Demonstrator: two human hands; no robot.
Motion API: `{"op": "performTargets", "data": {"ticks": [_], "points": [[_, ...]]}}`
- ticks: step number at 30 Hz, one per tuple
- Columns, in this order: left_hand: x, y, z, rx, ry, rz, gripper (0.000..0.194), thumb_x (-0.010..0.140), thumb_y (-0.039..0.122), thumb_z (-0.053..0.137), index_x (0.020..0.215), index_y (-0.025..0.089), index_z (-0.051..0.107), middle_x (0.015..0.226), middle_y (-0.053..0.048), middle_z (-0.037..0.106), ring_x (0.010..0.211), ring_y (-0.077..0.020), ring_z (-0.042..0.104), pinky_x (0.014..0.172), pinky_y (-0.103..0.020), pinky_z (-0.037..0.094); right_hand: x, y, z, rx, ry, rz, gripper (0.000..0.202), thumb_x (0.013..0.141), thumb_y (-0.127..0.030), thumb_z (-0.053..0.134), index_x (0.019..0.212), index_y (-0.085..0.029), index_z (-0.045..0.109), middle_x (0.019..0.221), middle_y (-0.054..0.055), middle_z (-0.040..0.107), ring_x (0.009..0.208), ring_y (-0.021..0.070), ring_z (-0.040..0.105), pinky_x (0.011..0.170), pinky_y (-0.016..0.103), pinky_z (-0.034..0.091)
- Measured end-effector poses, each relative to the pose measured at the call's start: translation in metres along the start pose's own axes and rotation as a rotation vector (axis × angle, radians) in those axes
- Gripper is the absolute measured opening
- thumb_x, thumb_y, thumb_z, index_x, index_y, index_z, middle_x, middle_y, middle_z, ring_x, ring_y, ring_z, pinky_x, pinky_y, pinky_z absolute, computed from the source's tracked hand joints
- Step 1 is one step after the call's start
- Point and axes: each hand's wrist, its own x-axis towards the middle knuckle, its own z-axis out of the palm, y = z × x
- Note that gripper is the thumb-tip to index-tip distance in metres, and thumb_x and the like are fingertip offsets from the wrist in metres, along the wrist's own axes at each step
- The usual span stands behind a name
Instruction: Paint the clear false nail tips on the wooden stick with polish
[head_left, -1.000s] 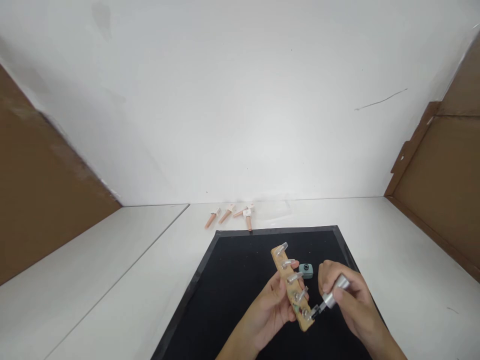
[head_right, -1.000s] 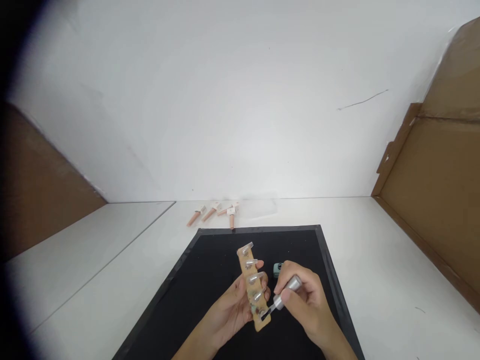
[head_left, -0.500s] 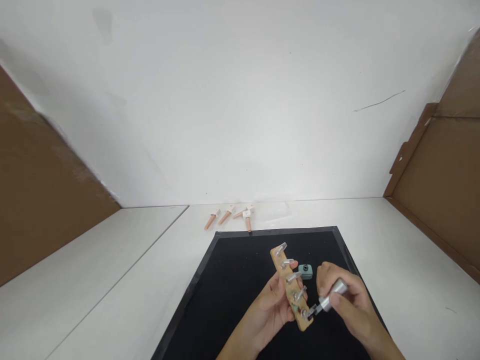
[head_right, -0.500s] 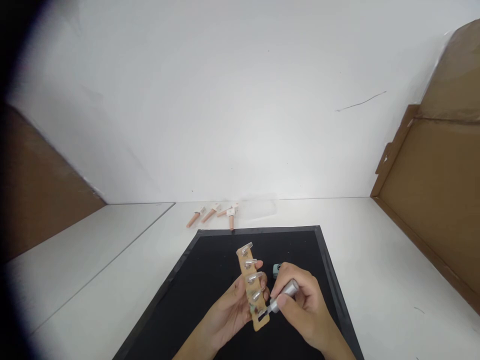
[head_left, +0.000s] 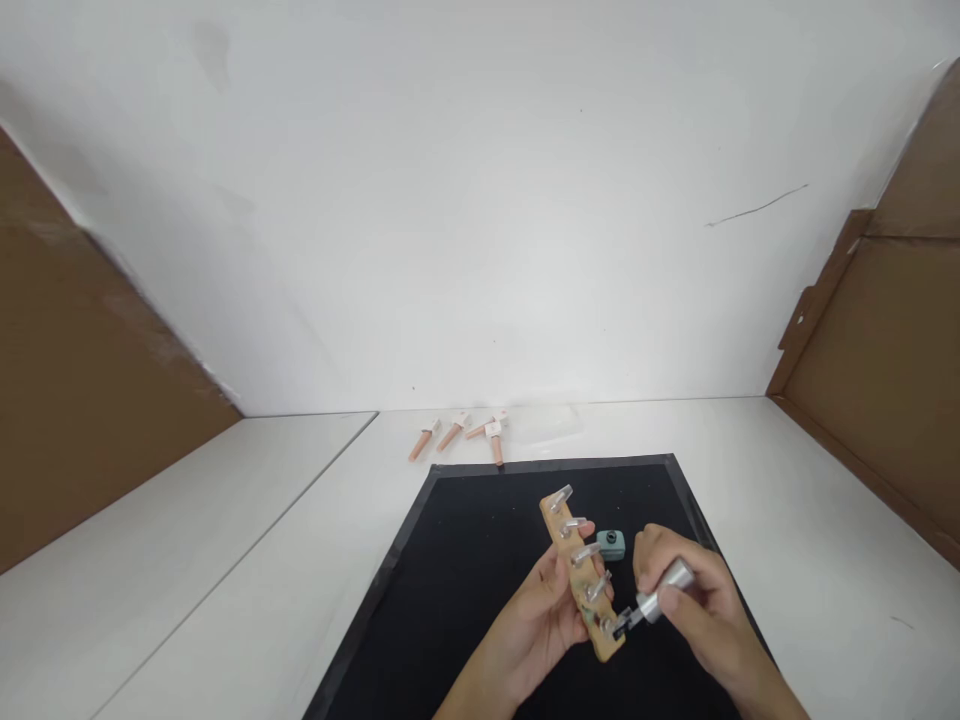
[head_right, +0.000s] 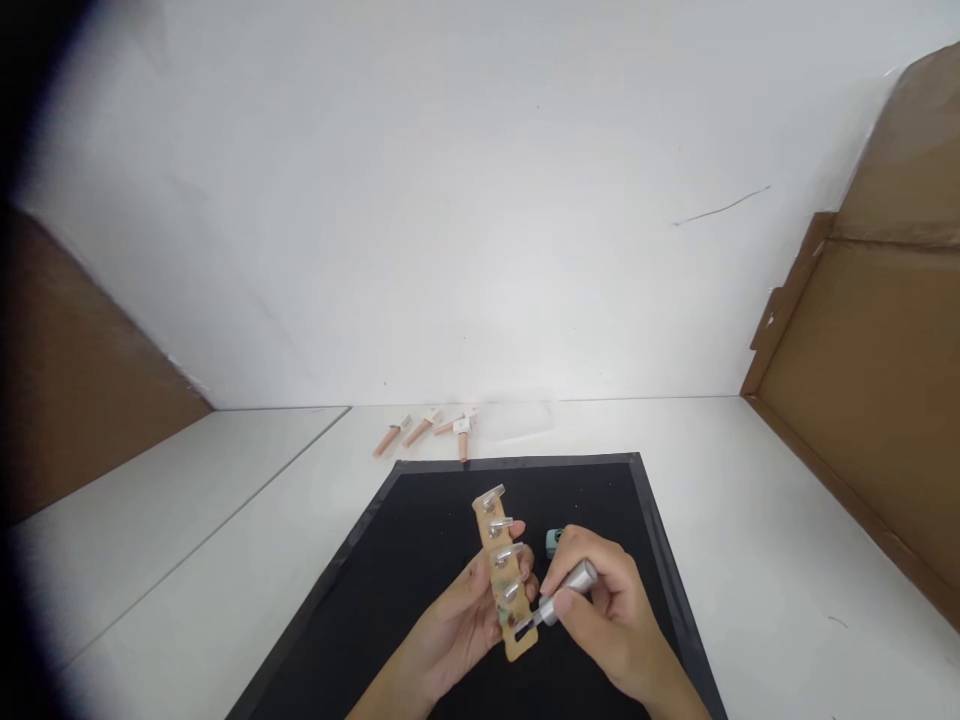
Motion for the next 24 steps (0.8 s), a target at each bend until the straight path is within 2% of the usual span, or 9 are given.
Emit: {"op": "performTargets", "data": {"ticks": [3,9,17,24], "points": [[0.001,-0.001,0.001,-0.014,0.003,0.002,0.038,0.062,0.037,0.074,0.096,0.024,0.064,0.075,0.001,0.063,0.067,-0.011,0.061,0.055,-0.021,0.037,0.001,-0.003,0.001,-0.042,-0.01,0.021,0.023,0.089,-0.04,0.052,0.075,-0.023,0.058,0.064,-0.003,0.043,0.057,0.0134,0.038,0.054,0.026,0.028],[-0.001,-0.002,-0.003,-0.003,0.008,0.004,0.039,0.063,0.036,0.074,0.097,0.023,0.063,0.074,0.0,0.063,0.068,-0.0112,0.061,0.055,-0.02,0.036,-0.004,0.01,-0.003,-0.016,0.111,0.037,0.025,0.089,-0.039,0.051,0.071,-0.022,0.055,0.063,-0.003,0.04,0.056,0.0133,0.035,0.053,0.026,0.026],[0.001,-0.004,-0.003,-0.012,0.006,-0.001,0.038,0.063,0.037,0.074,0.097,0.024,0.064,0.076,0.001,0.062,0.069,-0.0114,0.06,0.06,-0.023,0.038,-0.003,0.005,-0.002,-0.011,0.008,0.049,0.022,0.087,-0.04,0.054,0.075,-0.023,0.059,0.065,-0.002,0.044,0.058,0.0138,0.038,0.054,0.026,0.027],[-0.002,-0.003,-0.003,-0.01,0.006,0.003,0.038,0.062,0.036,0.074,0.096,0.024,0.065,0.075,0.0,0.064,0.068,-0.0115,0.061,0.056,-0.021,0.037,-0.005,0.012,-0.003,-0.015,0.128,0.05,0.026,0.089,-0.038,0.052,0.07,-0.022,0.054,0.063,-0.003,0.041,0.056,0.0133,0.034,0.052,0.026,0.026]]}}
